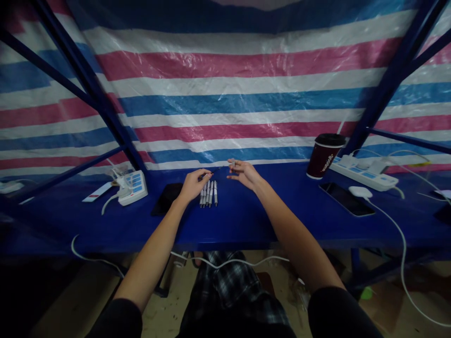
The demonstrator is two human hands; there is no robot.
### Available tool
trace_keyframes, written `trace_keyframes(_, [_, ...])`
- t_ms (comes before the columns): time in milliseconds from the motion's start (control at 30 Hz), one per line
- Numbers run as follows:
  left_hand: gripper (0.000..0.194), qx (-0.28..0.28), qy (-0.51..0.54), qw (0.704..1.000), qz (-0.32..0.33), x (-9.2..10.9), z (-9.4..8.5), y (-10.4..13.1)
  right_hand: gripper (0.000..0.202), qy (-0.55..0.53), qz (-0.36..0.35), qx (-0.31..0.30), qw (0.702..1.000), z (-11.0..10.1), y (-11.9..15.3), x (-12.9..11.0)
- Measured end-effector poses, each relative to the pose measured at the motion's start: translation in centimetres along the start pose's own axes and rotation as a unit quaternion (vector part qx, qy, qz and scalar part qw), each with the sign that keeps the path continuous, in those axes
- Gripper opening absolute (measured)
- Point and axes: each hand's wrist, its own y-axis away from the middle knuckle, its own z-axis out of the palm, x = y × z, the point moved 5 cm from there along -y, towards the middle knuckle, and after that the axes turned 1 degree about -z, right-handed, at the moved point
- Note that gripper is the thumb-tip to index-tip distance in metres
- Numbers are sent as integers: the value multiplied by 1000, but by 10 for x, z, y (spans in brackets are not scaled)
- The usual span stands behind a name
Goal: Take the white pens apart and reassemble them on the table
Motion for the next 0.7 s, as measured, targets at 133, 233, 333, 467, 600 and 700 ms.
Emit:
trace_keyframes(133, [27,-3,43,999,-13,3,2,1,24,-19,-11,2,1000,13,0,4])
trace_keyframes(233, [32,4,105,994,-40,4,6,1,30,40,-57,33,997,20,-2,7])
trace_keyframes(333, [33,-12,174,983,-59,6,17,-6,33,90,-108,53,989,26,-4,8])
trace_keyframes(467, [31,-74,271,958,-64,15,37,-30,37,141,-149,79,976,24,-9,-2])
trace_keyframes(600, [30,-126,333,931,-86,25,45,-56,42,161,-187,122,961,11,-25,-30])
trace_keyframes(700, [30,-157,372,909,-108,22,46,-62,45,138,-227,171,949,-5,-38,-51])
